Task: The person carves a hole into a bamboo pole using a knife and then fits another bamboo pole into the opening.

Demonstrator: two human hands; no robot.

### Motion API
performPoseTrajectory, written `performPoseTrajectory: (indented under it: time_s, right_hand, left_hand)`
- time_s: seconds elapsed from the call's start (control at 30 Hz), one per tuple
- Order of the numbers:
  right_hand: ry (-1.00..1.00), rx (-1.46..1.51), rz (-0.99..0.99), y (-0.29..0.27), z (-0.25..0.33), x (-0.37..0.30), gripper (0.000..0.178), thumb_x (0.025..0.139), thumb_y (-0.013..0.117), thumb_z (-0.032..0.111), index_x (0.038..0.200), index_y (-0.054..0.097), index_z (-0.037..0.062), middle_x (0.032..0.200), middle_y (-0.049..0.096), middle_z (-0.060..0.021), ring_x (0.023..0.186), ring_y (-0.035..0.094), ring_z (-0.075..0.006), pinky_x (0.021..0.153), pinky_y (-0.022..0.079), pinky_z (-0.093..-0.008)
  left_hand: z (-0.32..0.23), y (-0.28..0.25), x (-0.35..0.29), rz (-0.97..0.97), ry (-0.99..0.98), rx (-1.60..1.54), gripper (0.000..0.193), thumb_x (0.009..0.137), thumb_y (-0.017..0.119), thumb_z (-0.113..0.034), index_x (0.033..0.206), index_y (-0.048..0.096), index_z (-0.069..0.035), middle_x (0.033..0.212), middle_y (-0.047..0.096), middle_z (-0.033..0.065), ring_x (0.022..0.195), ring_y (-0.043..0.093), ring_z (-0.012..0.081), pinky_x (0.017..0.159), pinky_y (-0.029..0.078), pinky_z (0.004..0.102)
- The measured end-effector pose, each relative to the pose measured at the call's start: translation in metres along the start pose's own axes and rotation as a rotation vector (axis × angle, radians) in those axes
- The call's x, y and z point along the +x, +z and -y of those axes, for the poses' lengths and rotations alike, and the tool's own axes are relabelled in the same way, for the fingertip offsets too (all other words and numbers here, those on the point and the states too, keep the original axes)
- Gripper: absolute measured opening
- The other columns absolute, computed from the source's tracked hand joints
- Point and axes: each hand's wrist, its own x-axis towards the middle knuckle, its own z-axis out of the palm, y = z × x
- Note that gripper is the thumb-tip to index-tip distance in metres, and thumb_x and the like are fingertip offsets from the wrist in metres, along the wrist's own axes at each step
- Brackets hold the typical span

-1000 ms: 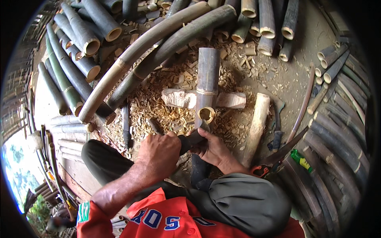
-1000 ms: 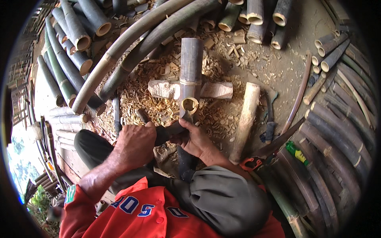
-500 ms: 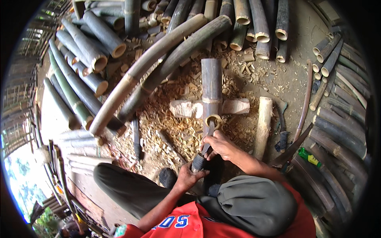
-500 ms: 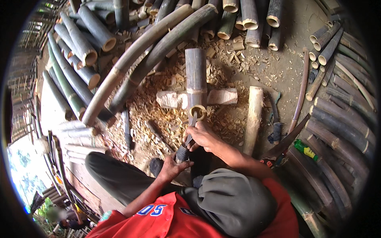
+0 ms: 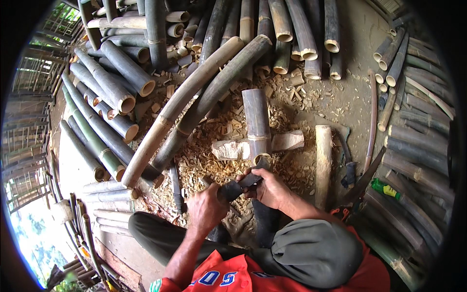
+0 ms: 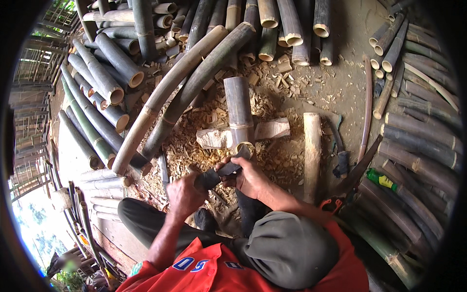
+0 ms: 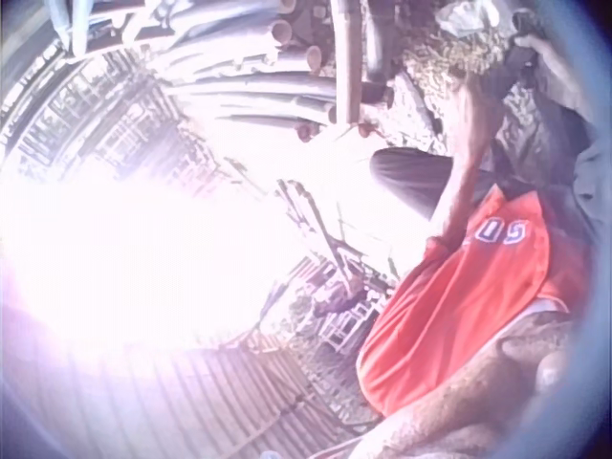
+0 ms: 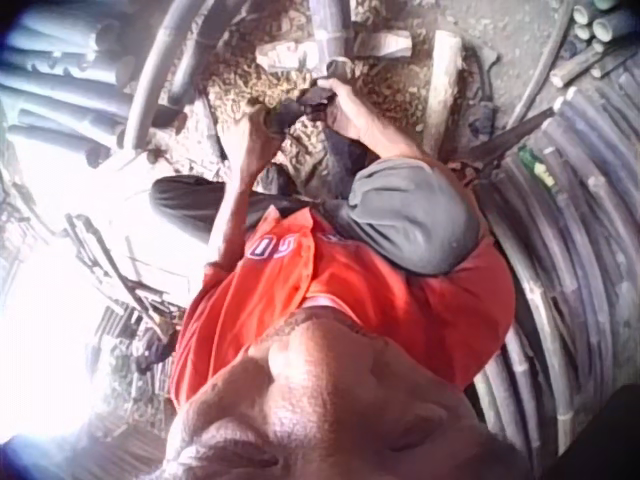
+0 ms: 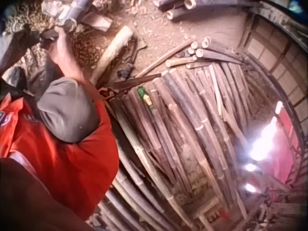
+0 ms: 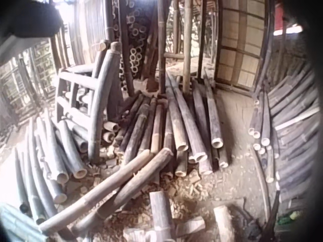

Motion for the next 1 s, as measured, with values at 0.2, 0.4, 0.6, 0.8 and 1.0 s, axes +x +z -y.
performPoseTrajectory:
  time_s: [0.2, 0.4, 0.6, 0.8, 1.0]
  right_hand:
    - [0.084, -0.333, -0.053, 0.002, 0.011, 0.016, 0.018, 0.101, 0.052, 0.018, 0.108, 0.058, 0.0026, 0.098, 0.073, -0.0186, 0.073, 0.072, -0.0269, 0.062, 0.064, -0.0403]
    - [-0.023, 0.377, 0.079, -0.012, 0.004, 0.003, 0.021, 0.103, 0.049, 0.022, 0.113, 0.062, 0.0090, 0.112, 0.074, -0.0151, 0.088, 0.072, -0.0217, 0.075, 0.063, -0.0395]
    - [-0.059, -0.076, -0.063, -0.002, -0.008, 0.005, 0.021, 0.103, 0.052, 0.025, 0.110, 0.061, 0.0075, 0.103, 0.074, -0.0135, 0.085, 0.071, -0.0207, 0.063, 0.063, -0.0374]
    - [0.040, -0.151, 0.000, 0.001, 0.006, 0.018, 0.020, 0.103, 0.051, 0.018, 0.110, 0.061, 0.0023, 0.106, 0.073, -0.0179, 0.081, 0.072, -0.0253, 0.071, 0.065, -0.0421]
    - [-0.047, 0.257, 0.026, 0.005, -0.003, 0.007, 0.021, 0.104, 0.049, 0.020, 0.114, 0.062, 0.0068, 0.111, 0.073, -0.0157, 0.089, 0.072, -0.0251, 0.079, 0.064, -0.0426]
  left_hand:
    - [0.012, 0.021, -0.015, 0.280, -0.340, -0.481, 0.048, 0.063, 0.090, -0.029, 0.101, 0.077, -0.001, 0.083, 0.076, 0.0195, 0.074, 0.075, 0.0332, 0.074, 0.058, 0.0449]
    - [-0.070, -0.059, 0.035, 0.129, 0.253, 0.323, 0.018, 0.079, 0.067, -0.007, 0.094, 0.070, 0.002, 0.084, 0.073, 0.0174, 0.073, 0.072, 0.0308, 0.069, 0.057, 0.0436]
    - [-0.005, 0.002, -0.006, -0.016, 0.022, -0.085, 0.032, 0.073, 0.080, -0.018, 0.096, 0.070, 0.000, 0.085, 0.075, 0.0154, 0.073, 0.073, 0.0316, 0.069, 0.056, 0.0422]
    - [0.005, -0.006, 0.012, 0.247, -0.250, -0.149, 0.048, 0.058, 0.089, -0.022, 0.101, 0.079, -0.006, 0.078, 0.075, 0.0153, 0.071, 0.073, 0.0251, 0.072, 0.057, 0.0412]
    - [-0.012, -0.041, 0.045, -0.100, 0.380, 0.223, 0.020, 0.075, 0.071, -0.014, 0.092, 0.070, -0.003, 0.079, 0.072, 0.0173, 0.076, 0.072, 0.0378, 0.070, 0.054, 0.0495]
